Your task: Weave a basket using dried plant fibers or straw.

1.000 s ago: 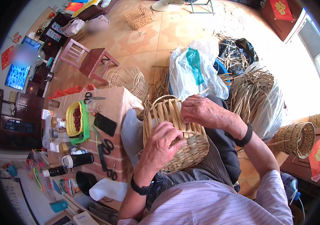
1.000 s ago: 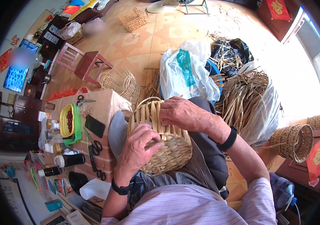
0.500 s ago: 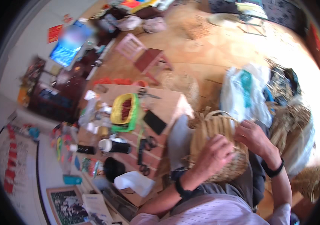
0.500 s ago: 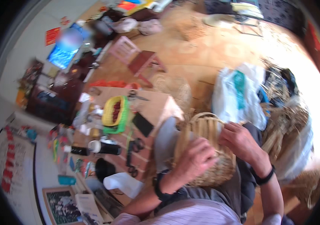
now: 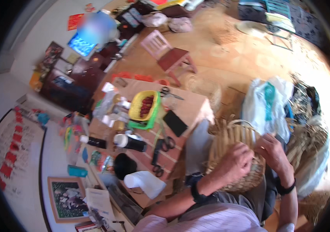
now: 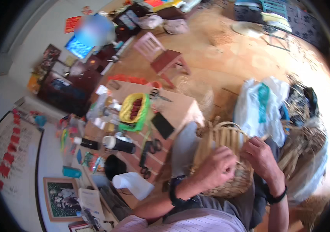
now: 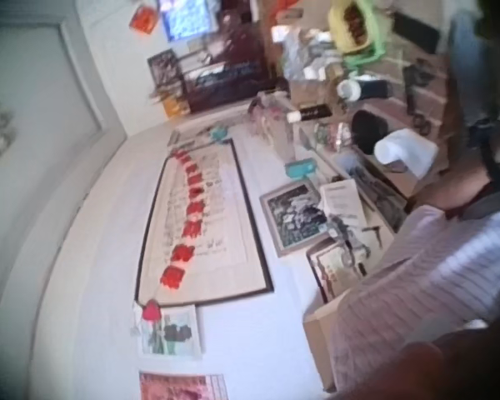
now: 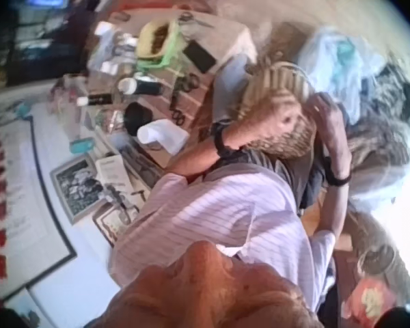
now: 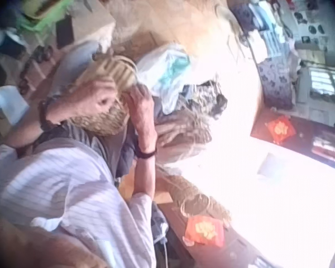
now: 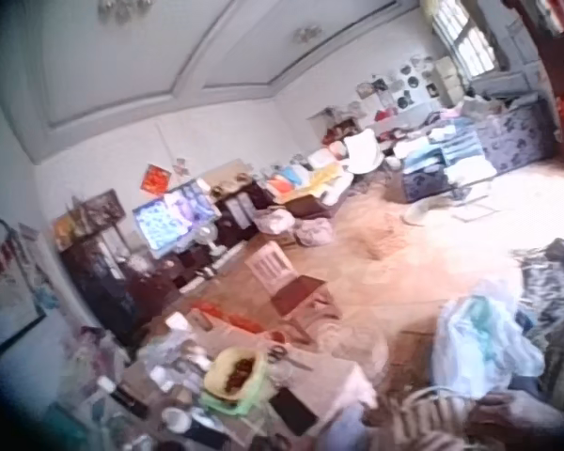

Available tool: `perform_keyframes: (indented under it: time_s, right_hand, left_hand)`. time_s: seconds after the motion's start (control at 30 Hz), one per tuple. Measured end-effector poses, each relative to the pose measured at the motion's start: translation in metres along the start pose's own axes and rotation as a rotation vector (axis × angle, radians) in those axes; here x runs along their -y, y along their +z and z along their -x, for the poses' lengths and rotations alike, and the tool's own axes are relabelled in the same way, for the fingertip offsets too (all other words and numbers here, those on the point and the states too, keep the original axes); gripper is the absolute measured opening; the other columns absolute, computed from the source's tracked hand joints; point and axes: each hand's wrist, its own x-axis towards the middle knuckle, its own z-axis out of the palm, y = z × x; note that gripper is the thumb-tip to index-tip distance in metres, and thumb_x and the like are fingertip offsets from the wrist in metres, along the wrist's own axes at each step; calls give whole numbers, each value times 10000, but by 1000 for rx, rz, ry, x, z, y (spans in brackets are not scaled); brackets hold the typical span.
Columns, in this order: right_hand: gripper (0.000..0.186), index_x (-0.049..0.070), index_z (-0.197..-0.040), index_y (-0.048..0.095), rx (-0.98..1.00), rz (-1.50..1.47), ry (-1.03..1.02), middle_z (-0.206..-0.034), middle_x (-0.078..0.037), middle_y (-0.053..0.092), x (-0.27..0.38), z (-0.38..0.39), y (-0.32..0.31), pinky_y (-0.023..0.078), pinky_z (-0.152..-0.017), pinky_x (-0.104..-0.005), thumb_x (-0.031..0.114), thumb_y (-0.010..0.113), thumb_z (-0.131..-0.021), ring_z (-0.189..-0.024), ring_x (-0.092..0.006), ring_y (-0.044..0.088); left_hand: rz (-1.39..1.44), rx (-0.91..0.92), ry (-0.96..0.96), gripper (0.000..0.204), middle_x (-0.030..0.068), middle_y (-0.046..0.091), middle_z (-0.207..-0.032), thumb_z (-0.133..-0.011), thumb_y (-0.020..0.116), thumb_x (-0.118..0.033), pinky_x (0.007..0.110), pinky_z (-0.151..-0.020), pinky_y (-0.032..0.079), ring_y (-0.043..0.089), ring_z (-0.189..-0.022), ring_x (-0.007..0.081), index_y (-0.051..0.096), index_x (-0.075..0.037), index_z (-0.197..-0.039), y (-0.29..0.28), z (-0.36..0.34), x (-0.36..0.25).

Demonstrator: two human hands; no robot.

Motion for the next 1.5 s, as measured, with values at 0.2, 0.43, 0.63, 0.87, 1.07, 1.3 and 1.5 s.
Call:
perform_keyframes:
  time_s: [0.2, 0.43, 0.63, 0.87, 1.07, 1.3, 1.5]
  right_hand:
    - [107, 40, -963, 698, -9, -59, -32, -924, -108, 624, -1, -13, 9, 543, -804, -442, 124, 751, -924, -911, -331, 642]
    - [134, 41, -985, 698, -78, -121, 10, -930, -112, 632, -5, -2, 10, 554, -820, -459, 117, 791, -926, -921, -350, 659]
    - [136, 39, -999, 694, -83, -125, 15, -936, -121, 624, -6, 1, 11, 557, -820, -470, 125, 781, -941, -931, -357, 654]
    - [137, 43, -996, 682, -80, -121, 7, -945, -120, 625, -4, -1, 13, 559, -831, -471, 129, 776, -945, -940, -356, 655]
    - [132, 45, -988, 681, -102, -109, 8, -943, -114, 625, -2, -1, 14, 559, -834, -470, 123, 775, -939, -949, -349, 654]
    - [107, 34, -998, 693, -39, -75, 13, -968, -119, 625, 3, -4, 8, 566, -835, -457, 99, 758, -941, -951, -341, 670]
    - [115, 29, -1018, 693, -12, -142, 15, -980, -128, 625, 0, -5, 5, 565, -803, -458, 116, 744, -963, -917, -352, 675]
  left_hand:
    - [-48, 52, -87, 248, 127, 511, -788, -798, 718, 34, 466, -704, 457, 563, -795, 333, 481, -40, -785, -26, -8, -3]
    - [-72, 68, -80, 272, 107, 474, -746, -797, 727, 44, 463, -690, 451, 535, -757, 321, 470, -43, -778, -16, -11, -4]
    - [-78, 100, -130, 349, 106, 473, -756, -842, 835, -49, 467, -709, 459, 533, -766, 329, 492, -37, -776, -17, -10, -7]
    - [-142, 105, -163, 369, 97, 478, -749, -833, 833, -62, 459, -726, 456, 531, -779, 322, 475, -41, -747, -16, -13, -10]
    - [-189, 22, -187, 339, 94, 462, -707, -770, 775, -17, 461, -688, 434, 524, -737, 317, 442, -56, -720, -3, -13, -5]
    - [-284, -42, -190, 308, 90, 505, -706, -746, 765, 16, 488, -679, 441, 558, -732, 345, 468, -61, -776, 8, -15, -10]
    - [-251, 64, -227, 308, 93, 562, -750, -811, 810, -26, 494, -794, 478, 603, -797, 348, 507, -81, -797, 0, -15, -10]
